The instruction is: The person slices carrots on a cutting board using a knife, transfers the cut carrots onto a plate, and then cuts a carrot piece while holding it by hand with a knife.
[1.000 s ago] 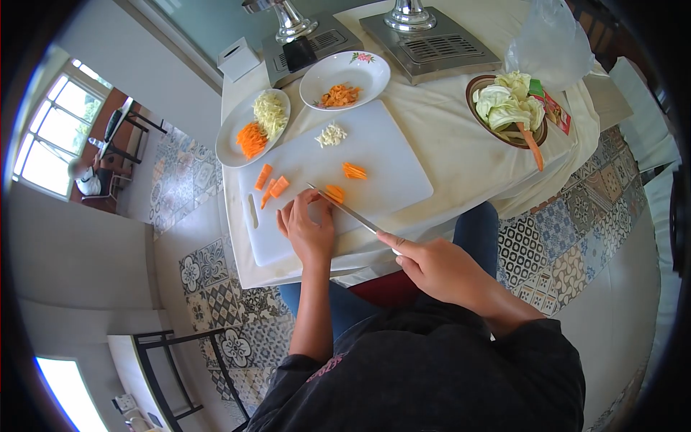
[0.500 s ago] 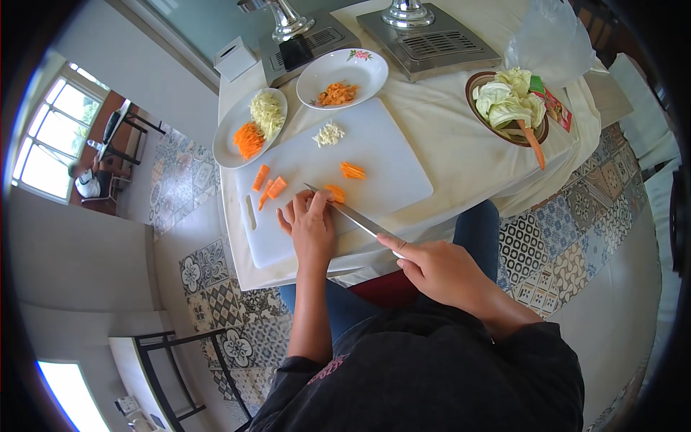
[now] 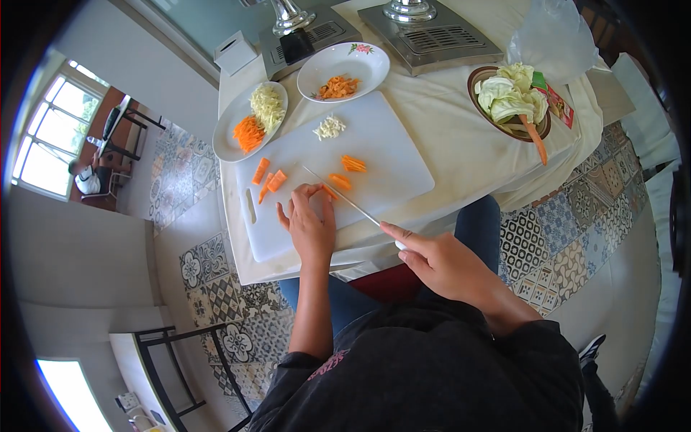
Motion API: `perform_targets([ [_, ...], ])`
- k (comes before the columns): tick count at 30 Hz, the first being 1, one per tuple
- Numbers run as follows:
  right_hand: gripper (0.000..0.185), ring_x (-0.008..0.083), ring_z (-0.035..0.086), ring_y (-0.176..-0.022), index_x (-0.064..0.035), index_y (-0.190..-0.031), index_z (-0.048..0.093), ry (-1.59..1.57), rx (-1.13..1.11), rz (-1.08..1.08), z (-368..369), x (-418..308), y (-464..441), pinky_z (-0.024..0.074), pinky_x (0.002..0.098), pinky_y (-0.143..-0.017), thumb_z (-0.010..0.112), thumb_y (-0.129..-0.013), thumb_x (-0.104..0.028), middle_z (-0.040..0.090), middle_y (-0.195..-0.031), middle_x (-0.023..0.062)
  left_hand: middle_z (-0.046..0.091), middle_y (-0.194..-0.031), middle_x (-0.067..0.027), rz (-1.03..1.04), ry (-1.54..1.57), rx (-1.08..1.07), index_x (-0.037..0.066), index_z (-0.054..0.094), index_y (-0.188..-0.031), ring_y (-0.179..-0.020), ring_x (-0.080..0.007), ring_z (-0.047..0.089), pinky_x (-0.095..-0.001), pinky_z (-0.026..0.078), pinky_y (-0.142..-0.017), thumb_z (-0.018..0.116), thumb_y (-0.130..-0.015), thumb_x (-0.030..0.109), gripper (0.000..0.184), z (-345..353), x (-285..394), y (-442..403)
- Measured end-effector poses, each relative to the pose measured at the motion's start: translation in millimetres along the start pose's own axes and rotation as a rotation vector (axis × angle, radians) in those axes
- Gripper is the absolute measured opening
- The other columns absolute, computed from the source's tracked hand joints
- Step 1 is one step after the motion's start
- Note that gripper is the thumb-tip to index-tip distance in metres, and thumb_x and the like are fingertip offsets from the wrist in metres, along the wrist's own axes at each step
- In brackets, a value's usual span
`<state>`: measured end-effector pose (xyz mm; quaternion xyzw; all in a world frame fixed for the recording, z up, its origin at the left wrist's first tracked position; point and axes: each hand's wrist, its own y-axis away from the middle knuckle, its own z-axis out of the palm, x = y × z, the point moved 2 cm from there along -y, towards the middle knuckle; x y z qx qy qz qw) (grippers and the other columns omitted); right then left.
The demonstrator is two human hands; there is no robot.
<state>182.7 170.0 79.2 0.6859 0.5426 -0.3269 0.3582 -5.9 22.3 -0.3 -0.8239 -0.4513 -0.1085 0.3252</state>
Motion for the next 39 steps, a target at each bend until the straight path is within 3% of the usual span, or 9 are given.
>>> perform_targets([
  [6, 0.05, 0.0398, 0.061, -0.06, -0.0177, -0.147, 0.046, 0.03, 0.022, -0.055, 10.5, 2.4, -6.5, 0.0468, 0.0496, -0.059, 0.053, -0.097, -0.016, 0.061, -0.065, 0.0195, 0.065, -0.115, -0.0025, -0.044, 0.059, 0.018, 0.011, 0.054, -0.113, -0.117, -0.0243, 0.057, -0.0515, 0.017, -0.117, 0.067, -0.089, 0.015, 0.027, -3.1, -3.1, 0.6],
  [9, 0.05, 0.04, 0.062, -0.061, -0.0155, -0.148, 0.045, -0.005, 0.023, -0.054, 13.6, 0.0, -7.3, 0.0475, 0.0496, -0.059, 0.053, -0.098, -0.016, 0.063, -0.067, 0.0193, 0.061, -0.124, -0.0035, -0.07, 0.077, 0.015, 0.011, 0.055, -0.118, -0.122, -0.0248, 0.054, -0.0512, 0.019, -0.117, 0.068, -0.088, 0.015, 0.033, -3.4, -6.9, 0.5],
  [15, 0.05, 0.0406, 0.062, -0.061, -0.0107, -0.147, 0.044, -0.098, 0.074, -0.074, 23.0, -2.0, -7.3, 0.0489, 0.0492, -0.06, 0.053, -0.098, -0.013, 0.064, -0.069, 0.0209, 0.048, -0.148, -0.0057, 0.001, -0.002, 0.018, 0.019, 0.045, -0.145, -0.14, -0.0272, 0.04, -0.0529, 0.017, -0.118, 0.069, -0.089, 0.02, 0.061, -4.1, 3.6, -4.2],
  [21, 0.05, 0.0409, 0.062, -0.06, -0.0075, -0.147, 0.044, -0.166, 0.116, -0.113, 29.9, 0.1, -9.6, 0.0486, 0.048, -0.058, 0.053, -0.098, -0.012, 0.063, -0.069, 0.0224, 0.04, -0.157, -0.0012, -0.059, -0.084, -0.085, 0.022, 0.039, -0.151, -0.147, -0.0258, 0.032, -0.0533, 0.013, -0.119, 0.066, -0.091, 0.021, 0.065, -1.6, 5.3, -5.3],
  [33, 0.049, 0.0413, 0.063, -0.062, -0.0057, -0.146, 0.044, -0.098, 0.088, -0.097, 35.7, -1.0, -13.6, 0.0496, 0.0493, -0.061, 0.053, -0.097, -0.011, 0.064, -0.07, 0.0226, 0.042, -0.155, -0.0058, -0.08, -0.068, -0.062, 0.022, 0.038, -0.151, -0.146, -0.0267, 0.035, -0.0549, 0.015, -0.118, 0.063, -0.092, 0.016, 0.064, 2.0, 0.8, -6.5],
  [39, 0.049, 0.0414, 0.064, -0.064, -0.0068, -0.147, 0.044, -0.162, 0.104, -0.055, 31.4, 1.8, -12.9, 0.0495, 0.0485, -0.063, 0.052, -0.098, -0.011, 0.065, -0.072, 0.0232, 0.061, -0.132, -0.003, -0.06, 0.067, -0.019, 0.019, 0.055, -0.134, -0.13, -0.0254, 0.051, -0.0548, 0.019, -0.117, 0.069, -0.088, 0.018, 0.048, -1.7, -8.1, -4.5],
])
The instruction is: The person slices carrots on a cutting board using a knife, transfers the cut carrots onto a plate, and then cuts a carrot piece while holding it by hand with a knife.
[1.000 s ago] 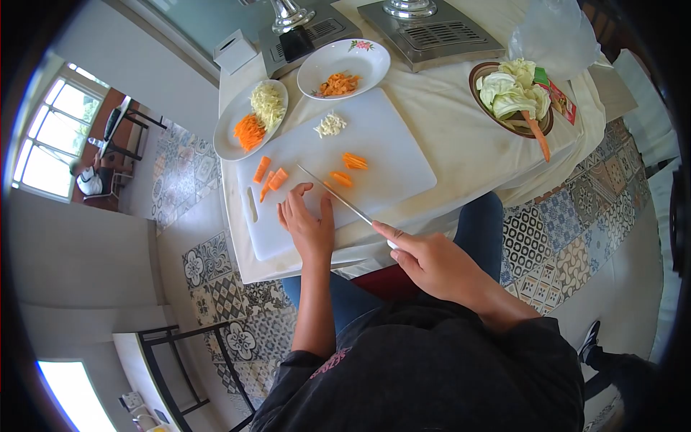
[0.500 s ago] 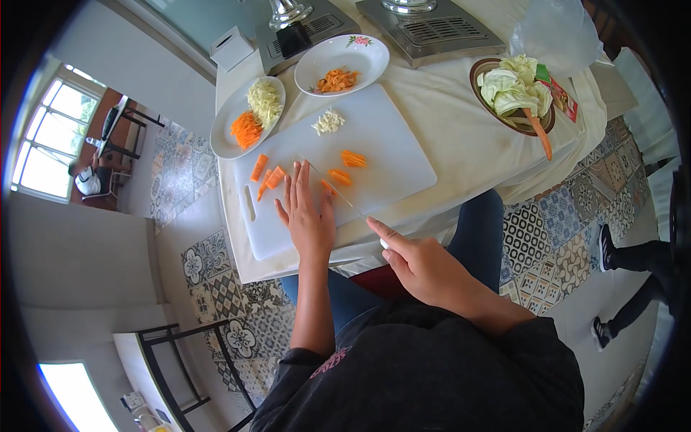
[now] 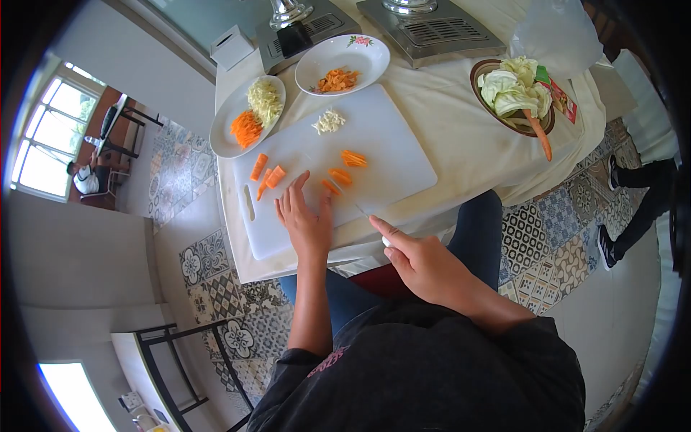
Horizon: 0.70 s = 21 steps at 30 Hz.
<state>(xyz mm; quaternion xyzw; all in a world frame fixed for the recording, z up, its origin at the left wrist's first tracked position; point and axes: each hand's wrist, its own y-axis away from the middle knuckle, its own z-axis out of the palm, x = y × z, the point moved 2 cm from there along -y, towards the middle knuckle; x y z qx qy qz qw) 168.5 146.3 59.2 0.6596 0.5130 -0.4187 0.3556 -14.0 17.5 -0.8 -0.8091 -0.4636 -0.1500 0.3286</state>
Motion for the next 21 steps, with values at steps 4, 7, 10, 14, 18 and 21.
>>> perform_targets([
  [4, 0.05, 0.0412, 0.064, -0.064, -0.0075, -0.147, 0.043, 0.017, -0.057, 0.025, -2.7, -0.3, 0.4, 0.0495, 0.0474, -0.064, 0.052, -0.098, -0.012, 0.065, -0.073, 0.023, 0.07, -0.109, 0.0032, 0.034, 0.011, -0.002, 0.017, 0.068, -0.112, -0.117, -0.0226, 0.058, -0.0523, 0.021, -0.116, 0.072, -0.085, 0.018, 0.027, -2.0, 3.1, 1.5],
  [7, 0.05, 0.041, 0.063, -0.064, -0.0081, -0.148, 0.043, 0.023, -0.045, 0.005, -0.2, 3.3, -0.9, 0.0492, 0.0473, -0.063, 0.052, -0.099, -0.012, 0.065, -0.073, 0.0228, 0.072, -0.101, 0.005, 0.061, 0.043, 0.032, 0.016, 0.073, -0.099, -0.113, -0.0211, 0.059, -0.0518, 0.022, -0.116, 0.074, -0.084, 0.019, 0.016, -2.3, 5.0, 0.7],
  [10, 0.05, 0.0409, 0.063, -0.063, -0.0084, -0.148, 0.043, 0.027, -0.044, 0.011, -2.6, -0.5, -1.9, 0.0488, 0.0478, -0.063, 0.052, -0.098, -0.012, 0.064, -0.072, 0.0226, 0.073, -0.1, 0.0049, 0.074, 0.046, 0.054, 0.015, 0.074, -0.094, -0.111, -0.0206, 0.06, -0.0525, 0.022, -0.115, 0.075, -0.084, 0.019, 0.011, -2.2, 7.3, 1.1],
  [14, 0.05, 0.0411, 0.063, -0.063, -0.0086, -0.147, 0.043, 0.038, -0.052, -0.005, -2.5, -3.7, -2.6, 0.0487, 0.0484, -0.062, 0.052, -0.098, -0.012, 0.065, -0.072, 0.0225, 0.074, -0.1, 0.0048, 0.069, 0.017, 0.054, 0.016, 0.074, -0.095, -0.111, -0.0203, 0.06, -0.0532, 0.022, -0.115, 0.075, -0.084, 0.019, 0.011, -2.0, 6.0, 2.9],
  [18, 0.05, 0.0412, 0.062, -0.062, -0.0092, -0.147, 0.044, 0.048, -0.04, -0.009, 0.1, -1.5, -3.1, 0.0481, 0.049, -0.061, 0.053, -0.098, -0.013, 0.064, -0.071, 0.0226, 0.073, -0.1, 0.005, 0.08, 0.005, 0.057, 0.015, 0.074, -0.094, -0.111, -0.0202, 0.06, -0.054, 0.022, -0.115, 0.074, -0.085, 0.019, 0.01, -1.5, 6.0, 2.7],
  [21, 0.05, 0.0411, 0.062, -0.061, -0.0098, -0.147, 0.044, 0.058, -0.007, -0.039, 2.3, 2.6, -3.3, 0.0479, 0.0493, -0.06, 0.053, -0.098, -0.013, 0.064, -0.071, 0.0226, 0.073, -0.101, 0.0053, 0.089, -0.022, 0.047, 0.016, 0.074, -0.094, -0.111, -0.0199, 0.06, -0.0543, 0.021, -0.115, 0.074, -0.085, 0.019, 0.01, -1.1, 5.7, 2.5],
])
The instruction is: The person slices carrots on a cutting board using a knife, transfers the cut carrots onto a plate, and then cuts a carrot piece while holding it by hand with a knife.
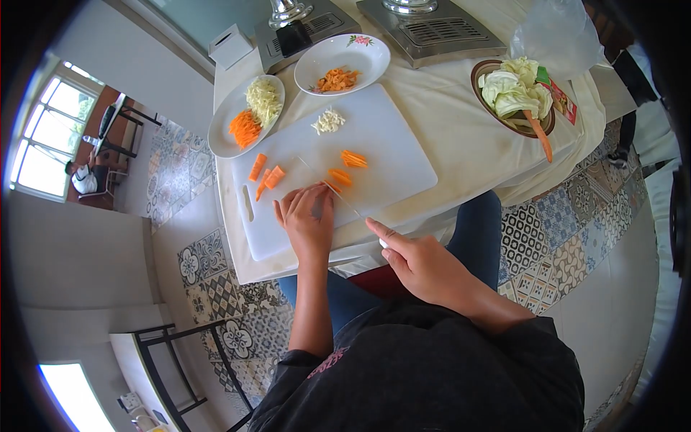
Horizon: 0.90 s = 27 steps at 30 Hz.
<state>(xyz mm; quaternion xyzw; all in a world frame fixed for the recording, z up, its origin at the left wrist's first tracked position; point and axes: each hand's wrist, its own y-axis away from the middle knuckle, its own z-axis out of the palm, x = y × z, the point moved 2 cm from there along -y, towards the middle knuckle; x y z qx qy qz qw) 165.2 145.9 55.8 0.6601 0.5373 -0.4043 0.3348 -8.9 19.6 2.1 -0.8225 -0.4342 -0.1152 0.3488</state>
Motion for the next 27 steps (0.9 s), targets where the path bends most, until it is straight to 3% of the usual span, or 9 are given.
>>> perform_targets([
  [12, 0.049, 0.0398, 0.061, -0.06, -0.012, -0.147, 0.045, 0.027, -0.036, 0.07, -12.2, -2.7, 0.1, 0.048, 0.0484, -0.06, 0.052, -0.099, -0.015, 0.063, -0.067, 0.0204, 0.071, -0.108, 0.0033, -0.038, 0.037, 0.009, 0.015, 0.07, -0.1, -0.114, -0.0217, 0.059, -0.0523, 0.021, -0.117, 0.071, -0.088, 0.021, 0.014, 0.3, -0.1, -0.4],
  [27, 0.049, 0.039, 0.061, -0.059, -0.0107, -0.146, 0.045, 0.035, -0.031, 0.024, -9.1, -4.3, -1.0, 0.0483, 0.0482, -0.059, 0.053, -0.098, -0.014, 0.063, -0.067, 0.0201, 0.073, -0.105, 0.0041, -0.001, -0.054, -0.021, 0.015, 0.072, -0.095, -0.114, -0.023, 0.059, -0.0546, 0.019, -0.116, 0.072, -0.087, 0.021, 0.01, 1.8, 2.1, 0.1],
])
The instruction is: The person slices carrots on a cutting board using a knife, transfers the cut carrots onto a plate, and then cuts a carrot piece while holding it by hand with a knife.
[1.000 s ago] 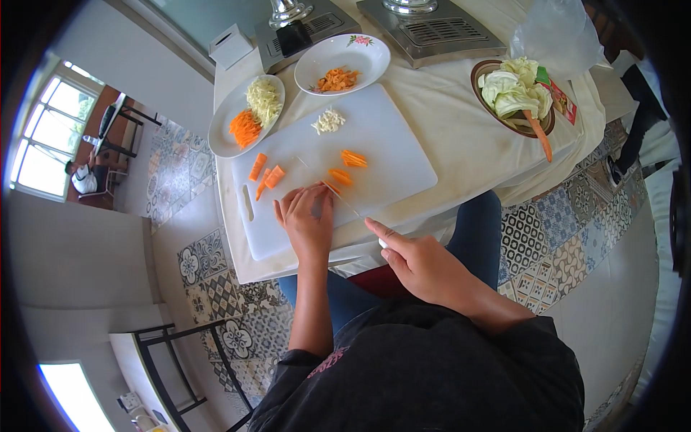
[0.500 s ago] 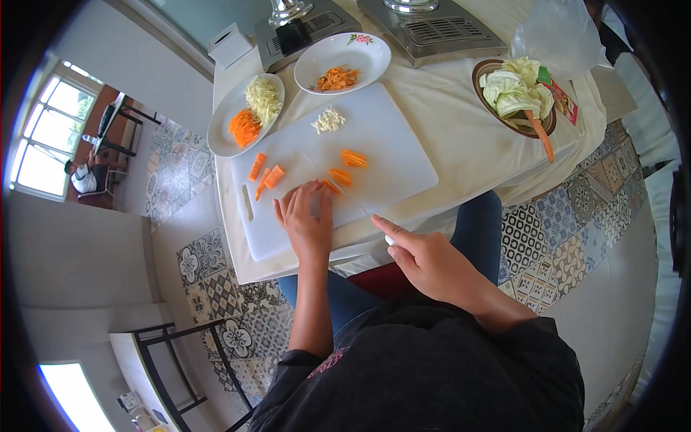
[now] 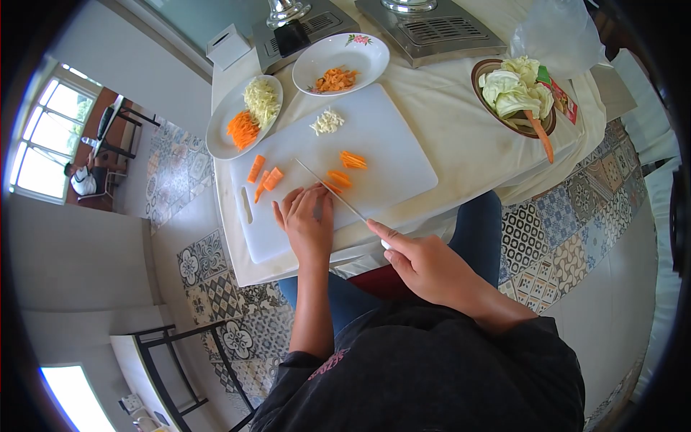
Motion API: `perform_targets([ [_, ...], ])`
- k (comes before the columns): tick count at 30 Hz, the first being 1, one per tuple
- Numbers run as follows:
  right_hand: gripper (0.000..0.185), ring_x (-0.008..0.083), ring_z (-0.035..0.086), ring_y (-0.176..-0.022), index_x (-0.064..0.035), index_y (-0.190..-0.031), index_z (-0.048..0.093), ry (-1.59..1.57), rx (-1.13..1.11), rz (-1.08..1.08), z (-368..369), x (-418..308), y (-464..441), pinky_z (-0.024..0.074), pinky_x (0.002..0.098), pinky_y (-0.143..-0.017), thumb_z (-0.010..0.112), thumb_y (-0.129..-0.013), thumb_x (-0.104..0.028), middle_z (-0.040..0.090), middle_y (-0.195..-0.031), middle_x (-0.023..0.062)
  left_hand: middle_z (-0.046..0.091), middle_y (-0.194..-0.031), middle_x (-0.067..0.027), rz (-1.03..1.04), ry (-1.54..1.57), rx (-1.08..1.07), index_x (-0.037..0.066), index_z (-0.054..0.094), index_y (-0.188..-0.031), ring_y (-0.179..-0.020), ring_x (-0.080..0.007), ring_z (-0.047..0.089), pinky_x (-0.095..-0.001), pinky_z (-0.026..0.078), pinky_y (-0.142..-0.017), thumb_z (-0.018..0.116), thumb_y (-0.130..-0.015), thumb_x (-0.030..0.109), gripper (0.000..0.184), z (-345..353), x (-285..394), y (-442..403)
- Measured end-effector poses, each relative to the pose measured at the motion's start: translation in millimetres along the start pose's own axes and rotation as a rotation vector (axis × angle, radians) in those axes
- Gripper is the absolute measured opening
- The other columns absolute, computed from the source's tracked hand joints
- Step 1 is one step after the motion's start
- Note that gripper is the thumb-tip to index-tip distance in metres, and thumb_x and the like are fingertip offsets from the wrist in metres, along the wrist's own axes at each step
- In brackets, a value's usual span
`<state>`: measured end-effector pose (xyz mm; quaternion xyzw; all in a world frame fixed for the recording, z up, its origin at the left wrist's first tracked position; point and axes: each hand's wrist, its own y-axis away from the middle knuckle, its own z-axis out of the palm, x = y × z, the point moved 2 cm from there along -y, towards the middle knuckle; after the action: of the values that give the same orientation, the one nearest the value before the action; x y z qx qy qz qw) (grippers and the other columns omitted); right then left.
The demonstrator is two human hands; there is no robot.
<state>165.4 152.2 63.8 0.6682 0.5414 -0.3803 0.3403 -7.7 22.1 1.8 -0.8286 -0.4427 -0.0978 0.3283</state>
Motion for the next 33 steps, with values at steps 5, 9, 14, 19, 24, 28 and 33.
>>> perform_targets([
  [5, 0.05, 0.0393, 0.062, -0.06, -0.0136, -0.147, 0.045, 0.002, -0.031, 0.062, -8.0, -2.6, -0.8, 0.0486, 0.0485, -0.06, 0.052, -0.098, -0.015, 0.063, -0.068, 0.0203, 0.073, -0.106, 0.0036, 0.003, 0.013, 0.009, 0.015, 0.072, -0.096, -0.114, -0.0227, 0.059, -0.0536, 0.02, -0.117, 0.072, -0.088, 0.021, 0.011, 1.1, -0.8, 0.6],
  [9, 0.05, 0.0399, 0.062, -0.061, -0.0142, -0.147, 0.045, -0.022, -0.053, 0.106, -13.5, -1.5, 0.0, 0.0484, 0.0484, -0.061, 0.052, -0.098, -0.014, 0.063, -0.068, 0.0206, 0.072, -0.104, 0.003, -0.022, 0.033, -0.004, 0.015, 0.07, -0.102, -0.114, -0.0218, 0.059, -0.0524, 0.021, -0.117, 0.071, -0.088, 0.022, 0.015, -1.3, 0.9, -0.2],
  [14, 0.049, 0.0401, 0.063, -0.063, -0.0141, -0.147, 0.046, -0.041, -0.034, 0.075, -10.6, 1.0, 2.6, 0.0481, 0.0484, -0.061, 0.052, -0.098, -0.015, 0.063, -0.069, 0.0212, 0.071, -0.102, 0.0021, -0.025, 0.039, 0.0, 0.014, 0.069, -0.104, -0.113, -0.0211, 0.059, -0.0516, 0.021, -0.117, 0.071, -0.089, 0.021, 0.017, -0.1, 0.1, -0.1],
  [19, 0.048, 0.0404, 0.063, -0.064, -0.014, -0.146, 0.047, -0.03, -0.058, 0.106, -14.5, -6.3, 1.0, 0.0481, 0.0489, -0.062, 0.052, -0.098, -0.015, 0.064, -0.071, 0.0216, 0.071, -0.101, 0.0023, -0.019, 0.039, 0.004, 0.015, 0.07, -0.104, -0.113, -0.0204, 0.059, -0.0511, 0.021, -0.117, 0.072, -0.088, 0.022, 0.018, -0.7, 0.1, -0.2],
  [24, 0.048, 0.0408, 0.063, -0.064, -0.0134, -0.146, 0.047, -0.023, -0.058, 0.068, -11.7, -1.6, -1.5, 0.0484, 0.0492, -0.062, 0.052, -0.098, -0.016, 0.064, -0.071, 0.0217, 0.071, -0.101, 0.0037, -0.038, 0.029, -0.002, 0.015, 0.071, -0.103, -0.113, -0.0194, 0.059, -0.0512, 0.02, -0.117, 0.073, -0.086, 0.022, 0.019, -1.1, 2.3, -0.7],
  [28, 0.047, 0.0411, 0.063, -0.065, -0.0133, -0.145, 0.048, -0.025, -0.03, 0.043, -10.4, 1.1, -2.2, 0.0494, 0.0491, -0.063, 0.052, -0.098, -0.016, 0.065, -0.071, 0.0218, 0.071, -0.104, 0.0049, -0.036, 0.017, -0.013, 0.016, 0.071, -0.1, -0.115, -0.0192, 0.058, -0.0529, 0.02, -0.116, 0.073, -0.085, 0.021, 0.016, -0.9, 3.0, -1.5],
  [33, 0.047, 0.0416, 0.064, -0.066, -0.0135, -0.145, 0.048, 0.008, -0.064, 0.083, -9.1, 3.4, -3.5, 0.0496, 0.0497, -0.063, 0.052, -0.099, -0.017, 0.066, -0.074, 0.0221, 0.071, -0.106, 0.0057, -0.041, 0.007, -0.023, 0.017, 0.071, -0.098, -0.116, -0.0194, 0.058, -0.0543, 0.02, -0.116, 0.072, -0.086, 0.021, 0.013, -1.2, 4.3, -2.3],
])
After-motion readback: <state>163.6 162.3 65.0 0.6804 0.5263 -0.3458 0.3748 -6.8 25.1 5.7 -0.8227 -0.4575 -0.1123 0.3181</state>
